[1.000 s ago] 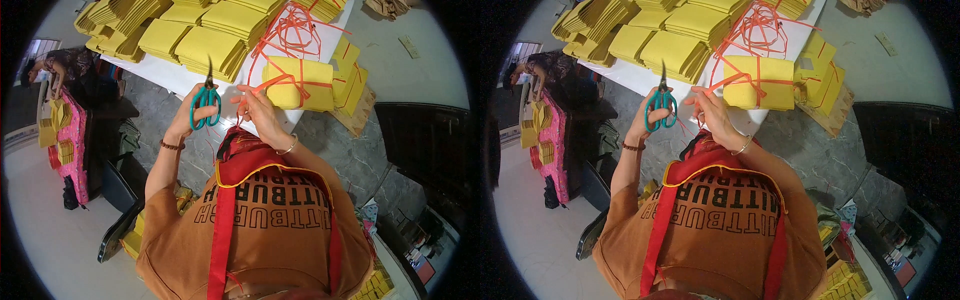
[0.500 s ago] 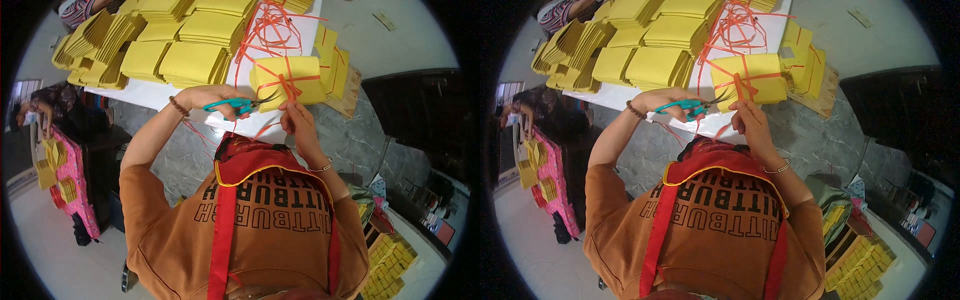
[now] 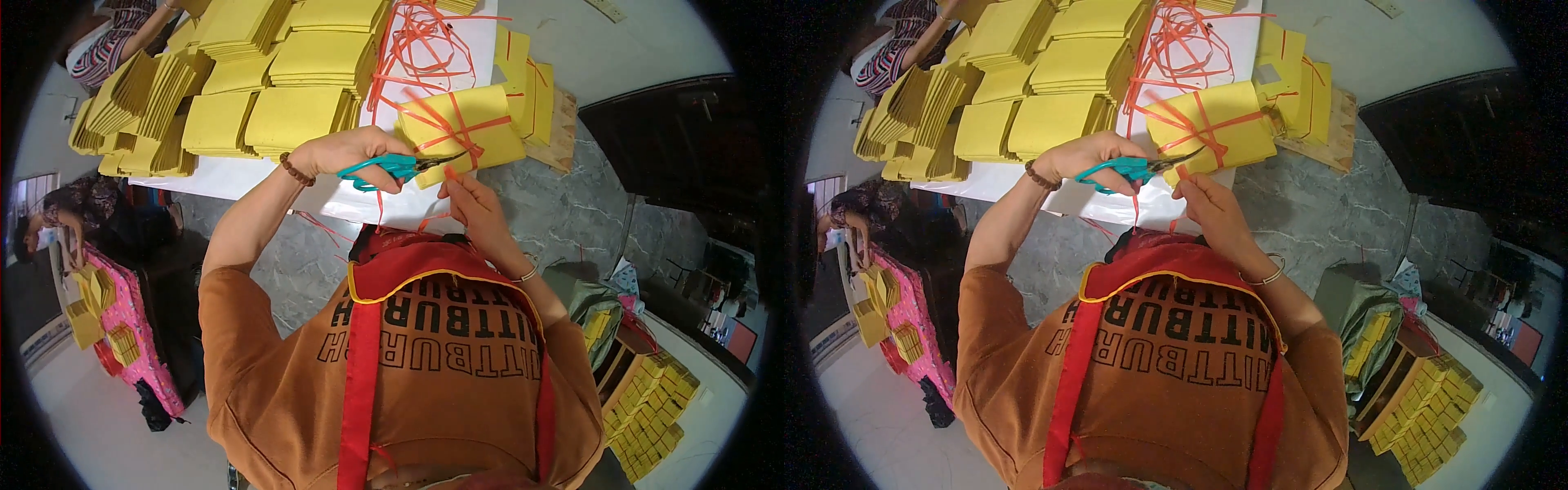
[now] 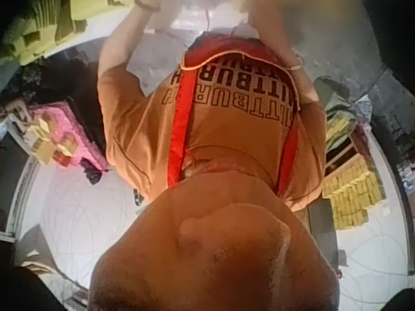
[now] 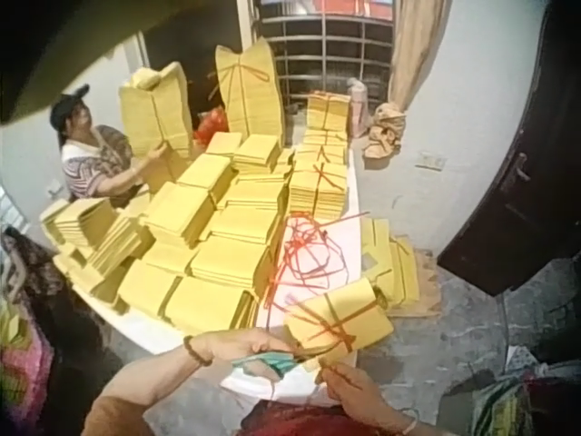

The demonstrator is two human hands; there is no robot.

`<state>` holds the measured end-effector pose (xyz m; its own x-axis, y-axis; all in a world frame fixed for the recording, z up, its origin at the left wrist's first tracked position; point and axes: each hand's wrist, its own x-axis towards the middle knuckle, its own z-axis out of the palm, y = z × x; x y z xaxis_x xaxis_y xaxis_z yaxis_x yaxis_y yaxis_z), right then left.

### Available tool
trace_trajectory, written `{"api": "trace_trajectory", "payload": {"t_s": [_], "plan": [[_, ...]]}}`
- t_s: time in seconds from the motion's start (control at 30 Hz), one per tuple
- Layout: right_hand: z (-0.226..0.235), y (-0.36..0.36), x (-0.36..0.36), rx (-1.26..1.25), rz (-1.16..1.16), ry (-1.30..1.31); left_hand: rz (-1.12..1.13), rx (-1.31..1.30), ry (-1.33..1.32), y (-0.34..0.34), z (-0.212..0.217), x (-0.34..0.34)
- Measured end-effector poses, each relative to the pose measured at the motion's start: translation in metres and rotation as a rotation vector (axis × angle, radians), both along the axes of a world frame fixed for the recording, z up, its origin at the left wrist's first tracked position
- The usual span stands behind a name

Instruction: Bundling and tying stacks of yellow paper with red ribbon and cutting the ribbon with scissors.

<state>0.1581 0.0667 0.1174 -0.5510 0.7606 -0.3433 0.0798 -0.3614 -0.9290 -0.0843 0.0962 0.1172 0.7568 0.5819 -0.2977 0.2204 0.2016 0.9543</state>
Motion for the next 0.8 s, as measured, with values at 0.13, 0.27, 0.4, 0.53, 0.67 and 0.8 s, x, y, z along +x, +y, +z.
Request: {"api": "trace_trajectory", "payload": {"t_s": [0.13,0.27,0.4,0.53,0.67,0.8], "plan": [[0.008,-0.005,0.002,-0.038,0.243,0.017,0.07,-0.074,-0.059,-0.022,0.002,-0.024],[0.007,-0.01,-0.01,-0.092,0.474,0.143,0.409,-0.229,-0.163,-0.073,-0.02,-0.033],[0.004,-0.012,-0.025,-0.143,0.487,0.116,0.716,-0.195,0.144,-0.099,-0.064,-0.016],[0.008,-0.013,-0.037,-0.093,0.501,0.141,0.749,0.408,0.724,-0.081,-0.098,0.011],[0.015,-0.013,-0.042,-0.074,0.55,0.165,0.804,0.668,0.955,-0.053,-0.112,0.037],[0.011,-0.014,-0.041,-0.062,0.487,0.209,0.673,0.646,1.048,-0.045,-0.102,0.04]]}}
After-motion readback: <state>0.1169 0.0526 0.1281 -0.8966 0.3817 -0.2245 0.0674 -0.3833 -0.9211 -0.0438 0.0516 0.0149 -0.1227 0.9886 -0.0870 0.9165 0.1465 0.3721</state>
